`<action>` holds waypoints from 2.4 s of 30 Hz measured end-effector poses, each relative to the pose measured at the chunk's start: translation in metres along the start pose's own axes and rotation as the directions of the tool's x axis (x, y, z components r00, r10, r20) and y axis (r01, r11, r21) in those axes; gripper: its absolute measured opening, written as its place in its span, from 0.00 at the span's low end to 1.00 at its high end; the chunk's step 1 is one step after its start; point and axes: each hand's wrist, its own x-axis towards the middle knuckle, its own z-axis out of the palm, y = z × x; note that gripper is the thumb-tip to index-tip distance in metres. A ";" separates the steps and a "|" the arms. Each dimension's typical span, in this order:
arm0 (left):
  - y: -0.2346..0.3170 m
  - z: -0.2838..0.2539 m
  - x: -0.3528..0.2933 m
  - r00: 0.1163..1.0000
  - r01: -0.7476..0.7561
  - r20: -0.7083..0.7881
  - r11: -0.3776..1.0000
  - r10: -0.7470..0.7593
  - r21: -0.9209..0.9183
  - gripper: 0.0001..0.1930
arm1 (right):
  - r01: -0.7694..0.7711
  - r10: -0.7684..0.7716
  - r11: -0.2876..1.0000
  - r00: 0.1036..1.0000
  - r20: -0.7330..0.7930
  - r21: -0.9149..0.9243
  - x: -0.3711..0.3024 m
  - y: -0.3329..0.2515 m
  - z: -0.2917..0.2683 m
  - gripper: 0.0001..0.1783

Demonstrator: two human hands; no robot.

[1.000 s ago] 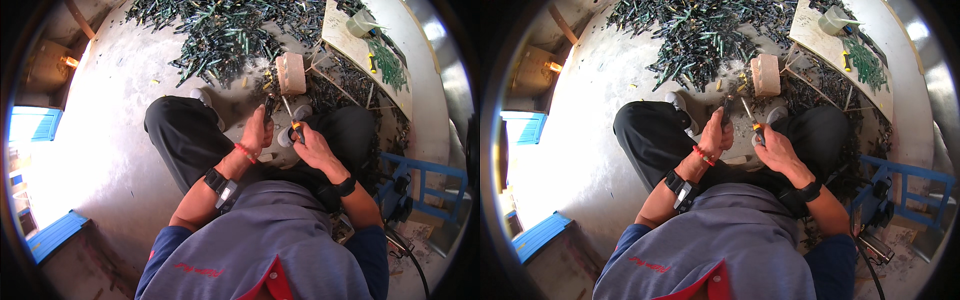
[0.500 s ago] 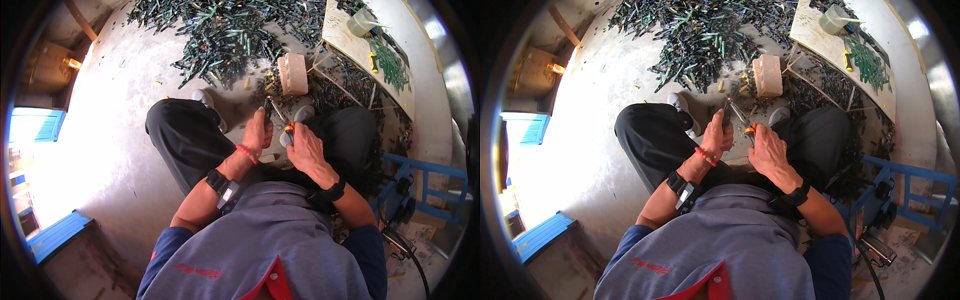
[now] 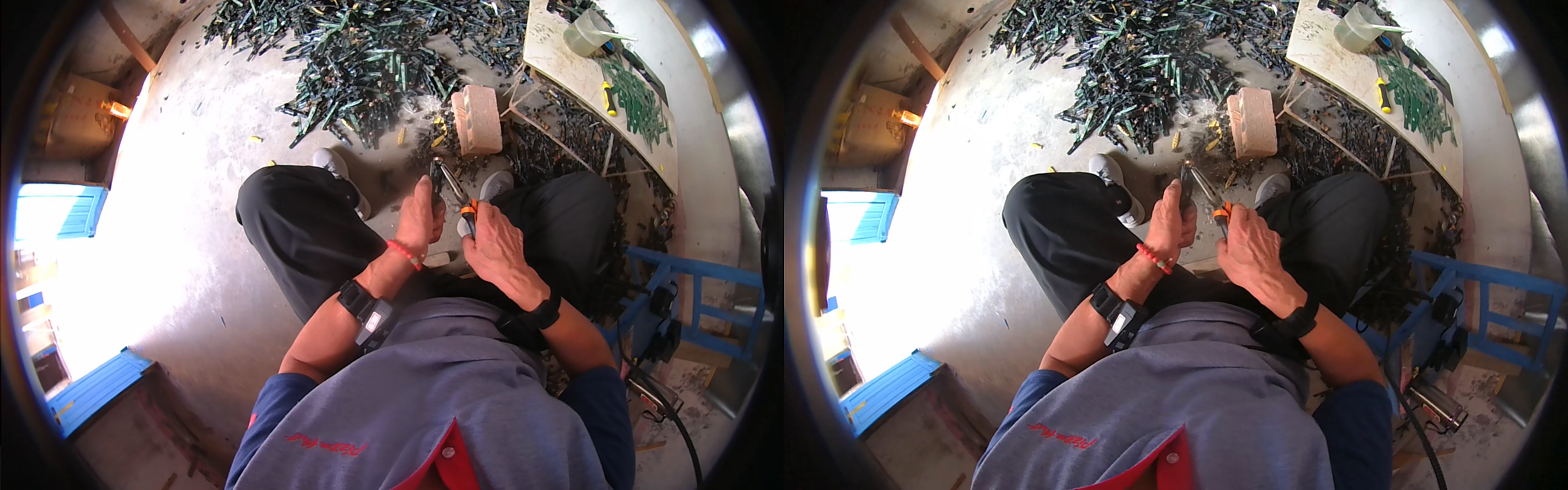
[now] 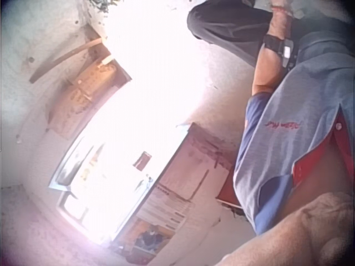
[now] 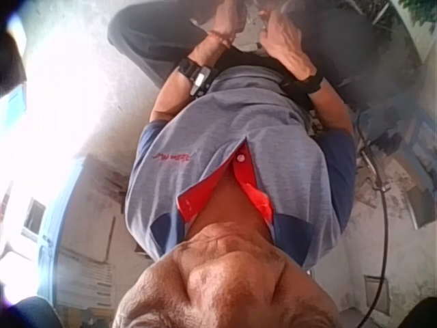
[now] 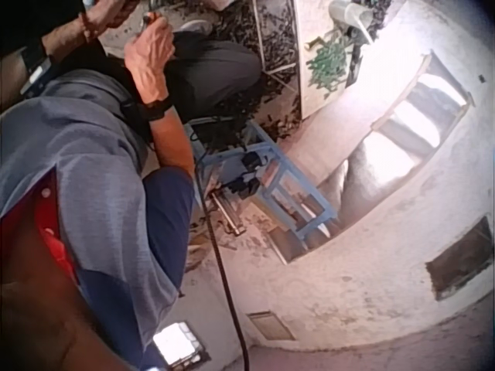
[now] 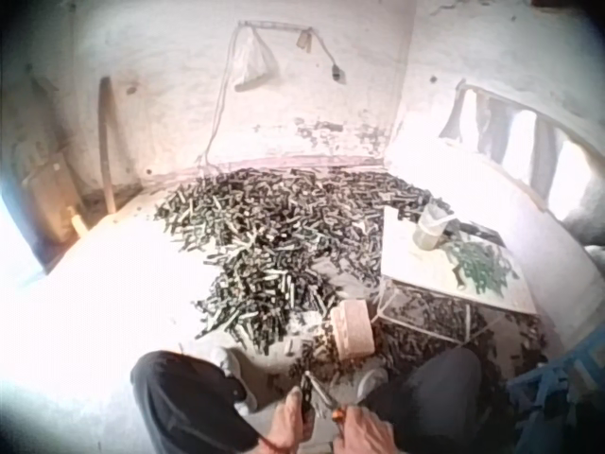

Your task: The person sits on the floor and uses pliers and a screwdriver to remove components from green circuit boards. They repeatedly strip parts off the boards and place the removed pieces into a pile on the floor.

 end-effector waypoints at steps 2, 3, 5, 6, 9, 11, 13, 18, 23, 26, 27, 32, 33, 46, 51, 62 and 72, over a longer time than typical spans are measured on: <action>0.002 0.003 -0.002 0.999 -0.023 -0.024 1.000 0.023 0.008 0.30 | 0.000 0.000 1.000 1.000 -0.004 0.021 -0.001 -0.002 0.000 0.23; 0.003 0.004 -0.002 0.999 -0.033 -0.036 0.999 0.033 0.013 0.30 | 0.007 -0.006 1.000 1.000 -0.013 0.030 -0.001 -0.001 0.001 0.22; 0.000 0.005 0.000 0.997 -0.059 -0.056 0.997 0.061 0.040 0.31 | 0.007 -0.007 0.999 1.000 -0.011 0.045 -0.001 -0.002 0.001 0.21; -0.001 0.005 0.001 0.995 -0.074 -0.065 0.996 0.077 0.053 0.31 | 0.004 -0.003 0.999 1.000 -0.003 0.051 -0.001 -0.003 0.000 0.21; -0.002 0.012 -0.001 0.974 -0.184 -0.112 0.974 0.199 0.135 0.31 | -0.019 0.015 0.996 0.999 0.049 0.085 0.000 -0.008 -0.004 0.19; -0.013 0.005 0.009 0.961 -0.236 -0.093 0.949 0.259 0.208 0.32 | -0.030 0.021 0.994 0.996 0.084 0.107 0.000 -0.014 -0.008 0.19; -0.018 0.001 0.015 0.944 -0.284 -0.081 0.914 0.319 0.291 0.33 | -0.034 0.020 0.992 0.993 0.112 0.123 0.001 -0.019 -0.011 0.18; -0.023 -0.003 0.022 0.895 -0.339 -0.085 0.792 0.438 0.507 0.34 | -0.079 0.034 0.971 0.980 0.195 0.227 0.002 -0.024 -0.017 0.19; -0.022 0.003 0.018 0.863 -0.372 -0.106 0.763 0.495 0.529 0.33 | -0.117 0.038 0.954 0.960 0.277 0.276 0.002 -0.024 -0.021 0.20; -0.020 0.005 0.016 0.862 -0.400 -0.079 0.766 0.501 0.503 0.32 | -0.118 0.032 0.946 0.960 0.276 0.303 0.002 -0.019 -0.020 0.21; -0.020 0.005 0.016 0.863 -0.402 -0.079 0.772 0.500 0.493 0.32 | -0.110 0.024 0.949 0.959 0.284 0.294 0.003 -0.017 -0.020 0.21; -0.021 0.005 0.016 0.870 -0.390 -0.095 0.794 0.484 0.467 0.32 | -0.080 0.002 0.963 0.957 0.290 0.257 0.004 -0.016 -0.021 0.20; -0.021 0.005 0.016 0.870 -0.391 -0.093 0.793 0.484 0.467 0.33 | -0.082 0.007 0.964 0.958 0.286 0.253 0.005 -0.017 -0.021 0.20; -0.007 0.005 -0.002 0.995 -0.081 -0.067 0.996 0.080 -0.025 0.29 | 0.223 -0.228 0.973 0.970 -0.088 -0.066 0.026 0.026 0.017 0.18; -0.002 0.010 -0.015 0.992 -0.049 0.122 0.984 0.027 0.173 0.28 | 0.374 -0.390 0.904 0.920 -0.039 -0.209 0.043 0.068 0.012 0.14; 0.009 0.005 -0.007 0.959 0.257 0.166 0.953 -0.231 -0.161 0.29 | 0.072 -0.072 0.985 0.997 -0.002 0.155 0.008 0.035 -0.015 0.20; 0.004 0.001 0.000 0.982 0.184 0.064 0.975 -0.178 -0.121 0.29 | 0.039 -0.040 0.999 0.998 -0.047 -0.013 0.003 0.020 -0.005 0.27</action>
